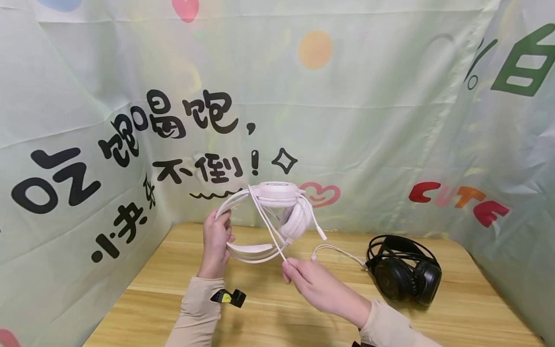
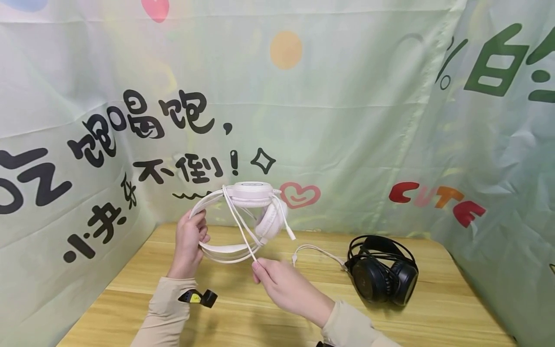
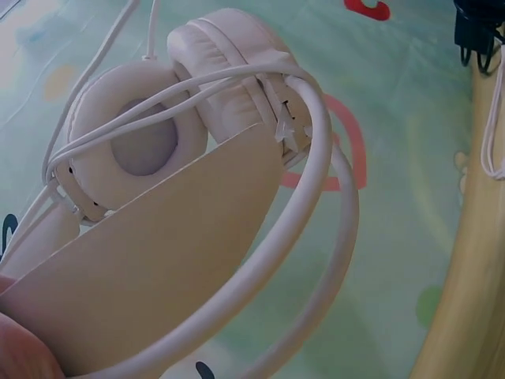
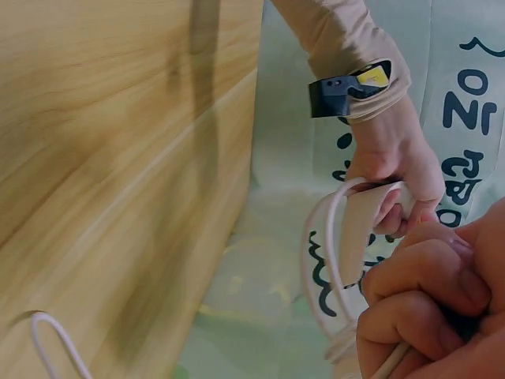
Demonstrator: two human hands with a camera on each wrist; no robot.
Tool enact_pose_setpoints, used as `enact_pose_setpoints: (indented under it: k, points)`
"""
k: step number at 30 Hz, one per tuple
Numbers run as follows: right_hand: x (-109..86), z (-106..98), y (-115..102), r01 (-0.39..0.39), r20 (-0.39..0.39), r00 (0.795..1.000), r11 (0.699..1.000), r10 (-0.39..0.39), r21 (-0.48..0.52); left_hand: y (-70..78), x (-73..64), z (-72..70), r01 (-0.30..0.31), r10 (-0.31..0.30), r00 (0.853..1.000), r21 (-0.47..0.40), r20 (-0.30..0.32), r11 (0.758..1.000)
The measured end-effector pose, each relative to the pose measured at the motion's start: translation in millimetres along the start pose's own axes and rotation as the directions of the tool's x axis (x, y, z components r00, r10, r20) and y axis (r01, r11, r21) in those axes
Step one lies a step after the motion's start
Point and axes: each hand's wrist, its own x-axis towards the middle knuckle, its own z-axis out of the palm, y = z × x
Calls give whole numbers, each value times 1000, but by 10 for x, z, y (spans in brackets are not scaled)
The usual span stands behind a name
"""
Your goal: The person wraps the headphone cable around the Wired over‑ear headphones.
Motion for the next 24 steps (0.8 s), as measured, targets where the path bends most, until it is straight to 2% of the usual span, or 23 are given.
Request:
enact_pose_setpoints:
  k: [4, 11, 24]
  points:
    - [-44, 3, 45, -25, 34, 999, 999, 24, 20, 8, 19, -21, 8, -8, 1000, -36, 4, 999]
    - [-91, -19, 107, -45, 45, 998, 998, 43, 48, 11, 33, -41, 27, -26, 1000, -68, 17, 997]
    - [-160, -35, 220, -16, 83, 997, 997, 10, 69, 24, 49, -38, 67, -60, 997, -157, 49, 985]
